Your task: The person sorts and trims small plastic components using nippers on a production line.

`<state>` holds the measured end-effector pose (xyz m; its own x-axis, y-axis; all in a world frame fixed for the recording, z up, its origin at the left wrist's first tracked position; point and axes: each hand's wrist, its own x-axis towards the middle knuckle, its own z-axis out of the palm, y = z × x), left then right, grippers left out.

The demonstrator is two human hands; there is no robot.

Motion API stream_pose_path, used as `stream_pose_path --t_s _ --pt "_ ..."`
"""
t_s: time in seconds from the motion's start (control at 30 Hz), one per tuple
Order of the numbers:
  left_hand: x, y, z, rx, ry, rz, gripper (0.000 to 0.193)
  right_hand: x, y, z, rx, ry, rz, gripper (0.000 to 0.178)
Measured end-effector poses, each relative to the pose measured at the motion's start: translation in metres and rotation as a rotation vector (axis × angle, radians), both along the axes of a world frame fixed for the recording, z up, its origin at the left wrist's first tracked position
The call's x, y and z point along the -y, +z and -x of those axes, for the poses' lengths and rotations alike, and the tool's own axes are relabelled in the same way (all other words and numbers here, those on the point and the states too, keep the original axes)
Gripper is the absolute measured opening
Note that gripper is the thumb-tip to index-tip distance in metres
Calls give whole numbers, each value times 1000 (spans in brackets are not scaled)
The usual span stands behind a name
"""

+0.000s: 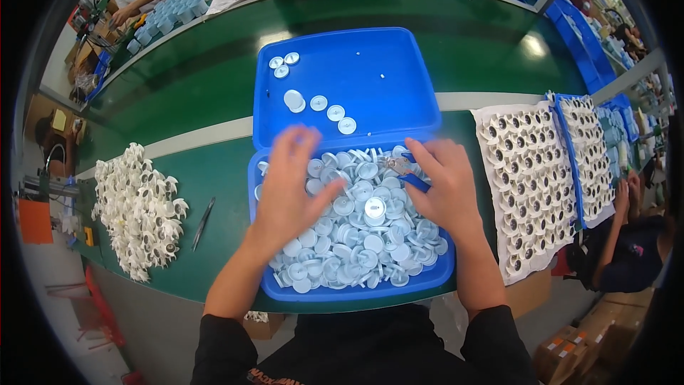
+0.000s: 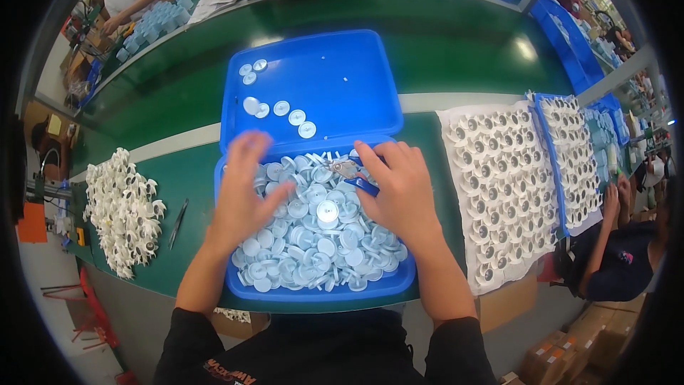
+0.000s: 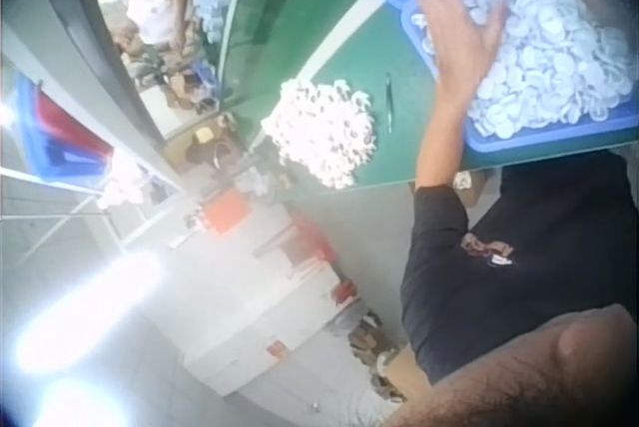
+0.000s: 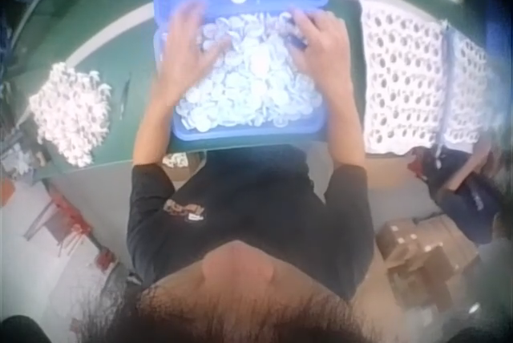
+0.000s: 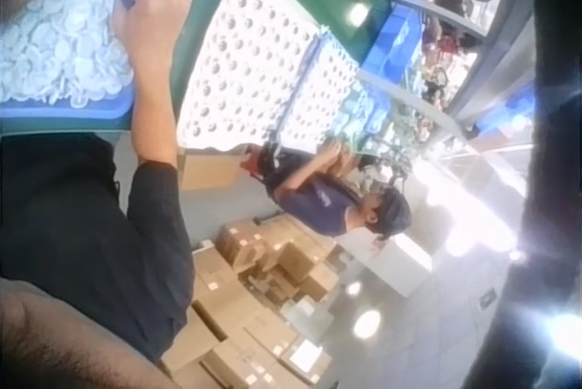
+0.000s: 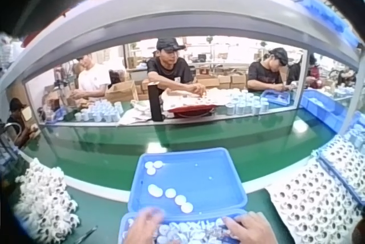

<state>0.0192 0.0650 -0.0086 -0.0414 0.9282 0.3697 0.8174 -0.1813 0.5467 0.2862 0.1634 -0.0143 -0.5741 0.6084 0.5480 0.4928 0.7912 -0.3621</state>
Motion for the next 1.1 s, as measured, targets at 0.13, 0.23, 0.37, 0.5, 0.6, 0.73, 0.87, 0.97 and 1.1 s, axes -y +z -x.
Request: stream_pose_path --t_s 0.13,0.23,0.37,0.5,0.6,0.73,0.87,0.97,1.1 --pt "8 -5 -14 -34 -201 155 51 1 0 1 22 -7 32 63" --pt "5 -11 -13 -34 -194 97 43 3 -1 2 27 16 58 64" --pt "8 -8 -11 94 -129 156 43 9 -4 5 20 55 105 67" --pt "7 5 -19 252 -127 28 48 16 -6 10 -6 124 217 72" --pt "9 9 -21 322 -231 -43 48 19 -2 12 -30 140 246 74" --pt "10 10 -22 321 -262 -63 49 20 -1 12 -51 177 272 76" --pt "10 8 -22 317 -282 -70 50 20 -4 12 -95 227 341 77" --pt "11 8 -22 300 -279 -73 50 20 -2 13 -100 228 328 77" --pt "12 8 -24 286 -270 -90 50 21 -2 14 -104 225 330 76"
